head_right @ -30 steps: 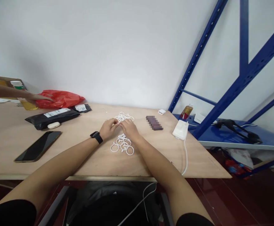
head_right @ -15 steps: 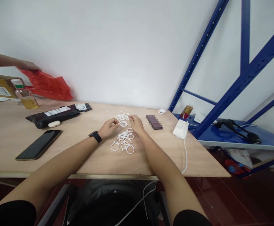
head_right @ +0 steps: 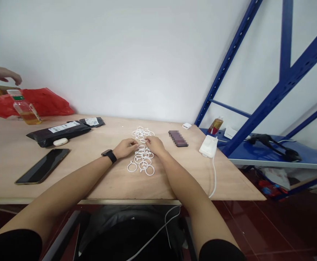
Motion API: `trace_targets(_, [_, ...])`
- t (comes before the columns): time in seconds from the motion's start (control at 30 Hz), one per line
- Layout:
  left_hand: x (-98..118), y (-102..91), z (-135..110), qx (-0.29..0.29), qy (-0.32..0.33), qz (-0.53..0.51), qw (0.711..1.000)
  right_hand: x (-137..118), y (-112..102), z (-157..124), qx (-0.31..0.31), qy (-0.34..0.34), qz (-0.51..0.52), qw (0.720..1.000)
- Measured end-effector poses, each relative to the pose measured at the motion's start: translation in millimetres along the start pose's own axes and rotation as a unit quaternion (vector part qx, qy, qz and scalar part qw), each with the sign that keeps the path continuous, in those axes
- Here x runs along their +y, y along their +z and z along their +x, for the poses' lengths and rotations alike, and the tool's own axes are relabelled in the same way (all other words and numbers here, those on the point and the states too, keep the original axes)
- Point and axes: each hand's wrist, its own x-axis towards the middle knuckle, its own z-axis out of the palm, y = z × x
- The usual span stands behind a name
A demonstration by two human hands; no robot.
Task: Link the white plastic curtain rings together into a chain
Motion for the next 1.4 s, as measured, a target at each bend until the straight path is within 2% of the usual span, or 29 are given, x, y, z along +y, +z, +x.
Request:
trace_targets(0.13, [-9, 1.9, 5, 0.061, -0.038, -0.017, 0.997, -11, 0, -6, 0.06, -0.036, 0.11, 0.992])
trace_targets(0.3, [-9, 1.0, 8, 0.039, -0.027, -0.083, 0.995, -22, 3, -6, 0.095, 0.015, 0.297, 0.95])
trace_targets(0.47, [1, 5.1, 7, 0.018, -0.008, -0.146, 0.989, -27, 8, -5, 0.042, 0.057, 0.459, 0.885])
trace_targets(0.57, [4, 5.4, 6, 0.041, -0.018, -0.153, 0.987, -32, 8, -6, 0.023, 0.055, 0.481, 0.875])
trace_targets(0.63, [3, 3.2, 6, 0.047, -0.024, -0.162, 0.985, -35, 7, -7, 0.016, 0.049, 0.48, 0.876])
trace_targets(0.83, [-2, -0.9, 7, 0.011, -0.027, -0.172, 0.985, -30, 4, -6, -0.044, 0.026, 0.476, 0.878])
trace_targets(0.9, [-6, 0.9, 8, 0.0, -0.026, -0.165, 0.986, -24, 4, -5, -0.05, 0.016, 0.449, 0.892])
trace_targets(1.03, [-14, 3.0, 7, 0.008, -0.015, -0.088, 0.996, -11, 2, -7, -0.05, -0.003, 0.318, 0.947])
trace_targets(1.13, [-18, 2.1, 5, -0.007, 0.014, 0.005, 1.0, 2, -2, -6, -0.016, 0.002, 0.224, 0.974])
trace_targets(1.27, [-14, 2.6, 4, -0.055, 0.052, 0.073, 0.994, 20, -2, 4, 0.02, -0.012, 0.101, 0.995])
trace_targets(1.4, [-4, 4.2, 2, -0.111, 0.081, 0.058, 0.989, 29, 5, 19, -0.022, -0.07, 0.036, 0.997])
